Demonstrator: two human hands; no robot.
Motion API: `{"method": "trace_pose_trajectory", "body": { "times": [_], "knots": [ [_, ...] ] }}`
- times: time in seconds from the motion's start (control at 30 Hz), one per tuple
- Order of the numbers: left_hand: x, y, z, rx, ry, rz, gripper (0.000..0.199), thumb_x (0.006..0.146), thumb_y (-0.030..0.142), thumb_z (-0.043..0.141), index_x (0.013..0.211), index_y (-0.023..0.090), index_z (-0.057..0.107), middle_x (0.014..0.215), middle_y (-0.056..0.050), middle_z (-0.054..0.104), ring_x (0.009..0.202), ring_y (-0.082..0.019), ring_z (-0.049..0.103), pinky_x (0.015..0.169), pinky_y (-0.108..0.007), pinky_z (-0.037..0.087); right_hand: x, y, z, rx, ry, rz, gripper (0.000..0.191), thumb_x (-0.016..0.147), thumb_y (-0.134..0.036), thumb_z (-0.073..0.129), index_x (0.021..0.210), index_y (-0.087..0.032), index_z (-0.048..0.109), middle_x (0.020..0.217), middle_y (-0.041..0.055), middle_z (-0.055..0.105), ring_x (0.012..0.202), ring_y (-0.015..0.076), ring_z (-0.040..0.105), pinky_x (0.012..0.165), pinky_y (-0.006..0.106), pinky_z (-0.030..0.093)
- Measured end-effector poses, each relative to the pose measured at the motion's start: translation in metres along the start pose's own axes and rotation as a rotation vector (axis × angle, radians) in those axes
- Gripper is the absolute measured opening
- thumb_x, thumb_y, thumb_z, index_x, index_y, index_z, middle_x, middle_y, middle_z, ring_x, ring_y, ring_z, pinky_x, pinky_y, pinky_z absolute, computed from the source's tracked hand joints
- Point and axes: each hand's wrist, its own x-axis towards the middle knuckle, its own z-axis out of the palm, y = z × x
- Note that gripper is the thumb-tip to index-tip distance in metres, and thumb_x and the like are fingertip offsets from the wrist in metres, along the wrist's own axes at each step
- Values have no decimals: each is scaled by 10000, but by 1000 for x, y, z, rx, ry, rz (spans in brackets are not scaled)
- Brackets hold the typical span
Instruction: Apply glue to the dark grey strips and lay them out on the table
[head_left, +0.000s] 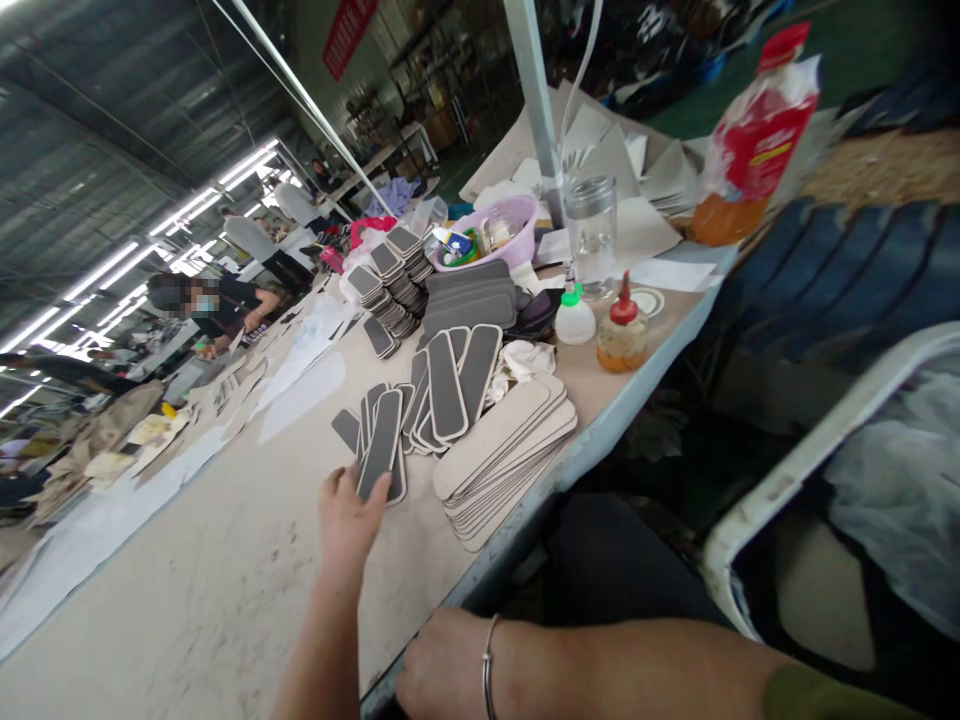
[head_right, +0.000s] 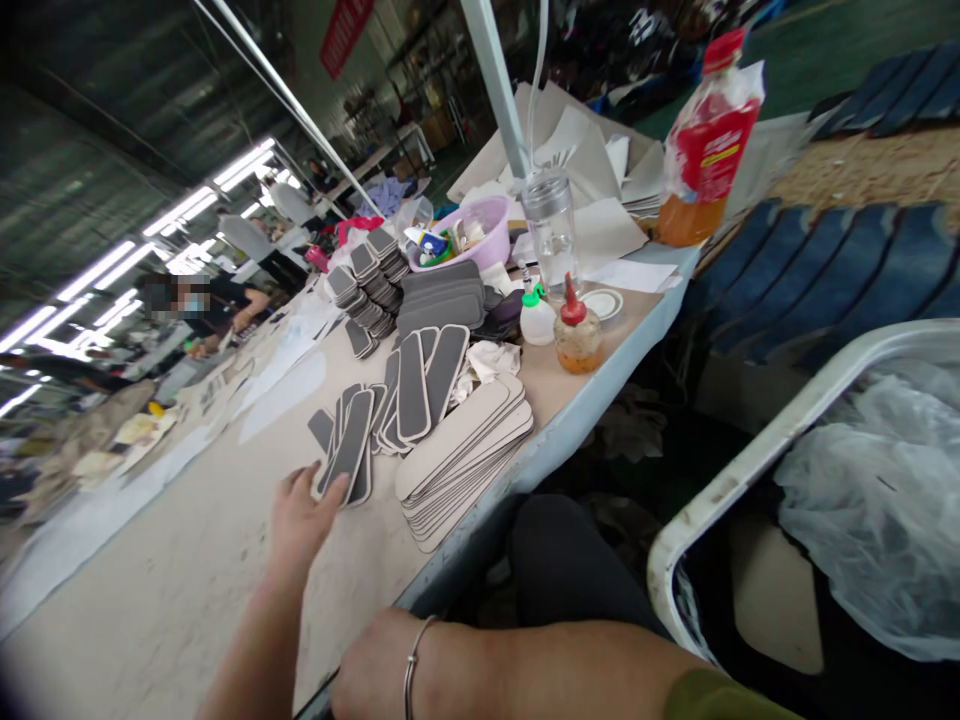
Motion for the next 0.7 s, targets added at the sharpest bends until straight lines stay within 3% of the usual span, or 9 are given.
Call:
{"method": "trace_pose_trajectory", "body": {
  "times": [0.1, 0.17, 0.27, 0.4, 0.5, 0.57, 0.63, 0.7],
  "knots": [
    [-13, 32, 28, -105, -312, 338, 552, 737, 474, 577, 1182, 147, 576, 1254, -123, 547, 1186, -247, 493, 1051, -387, 357, -3, 2, -1, 19, -9, -71, 185, 803, -209, 559, 620, -184, 581, 610, -2, 626, 568, 149, 586, 424, 249, 353],
    [-14, 44, 37, -166, -463, 457, 580, 711, 431, 633, 1211, 146, 562, 1267, -117, 551, 1188, -243, 496, 1048, -386, 364, -5, 2, -5, 25, -60, -91, 187, 807, -206, 559, 623, -179, 584, 608, -10, 625, 554, 142, 581, 410, 247, 339],
    [-6, 45, 40, -214, -532, 494, 622, 668, 394, 693, 1212, 120, 569, 1250, -137, 564, 1172, -256, 510, 1024, -394, 393, -4, 1, -6, 4, -119, -70, 161, 804, -202, 572, 651, -174, 613, 617, -2, 630, 576, 155, 591, 428, 258, 366],
    [8, 38, 34, -277, -630, 538, 480, 707, 343, 668, 1146, 154, 623, 1218, -99, 601, 1112, -228, 562, 952, -356, 465, -2, -2, -2, -56, -35, -42, 98, 790, -176, 580, 721, -158, 647, 673, 26, 652, 640, 187, 612, 497, 289, 434],
    [8, 31, 21, -232, -572, 564, 302, 812, 306, 546, 1053, 176, 673, 1121, -67, 662, 1044, -195, 607, 960, -340, 465, -1, -1, -2, -44, -74, -8, 84, 778, -173, 585, 718, -155, 641, 679, 32, 652, 623, 191, 609, 472, 287, 432],
    [-1, 19, 7, -176, -412, 550, 298, 860, 307, 475, 1029, 175, 682, 1084, -64, 678, 1032, -189, 615, 978, -339, 456, -1, 0, -4, -28, -78, 20, 69, 774, -183, 591, 727, -155, 633, 687, 34, 650, 619, 193, 610, 466, 284, 428],
    [-19, -3, -9, -118, -233, 513, 320, 883, 308, 438, 1058, 175, 670, 1113, -65, 665, 1048, -190, 607, 989, -337, 450, -2, 2, -9, -24, -20, 29, 71, 785, -214, 592, 770, -155, 627, 714, 38, 647, 631, 198, 611, 480, 287, 432],
    [-45, -36, -23, -57, -135, 467, 332, 896, 294, 413, 1111, 189, 644, 1168, -62, 638, 1064, -189, 599, 997, -336, 445, -2, 2, -15, -34, 72, 17, 99, 808, -238, 573, 825, -151, 617, 755, 48, 643, 667, 203, 609, 520, 294, 444]
  ]
}}
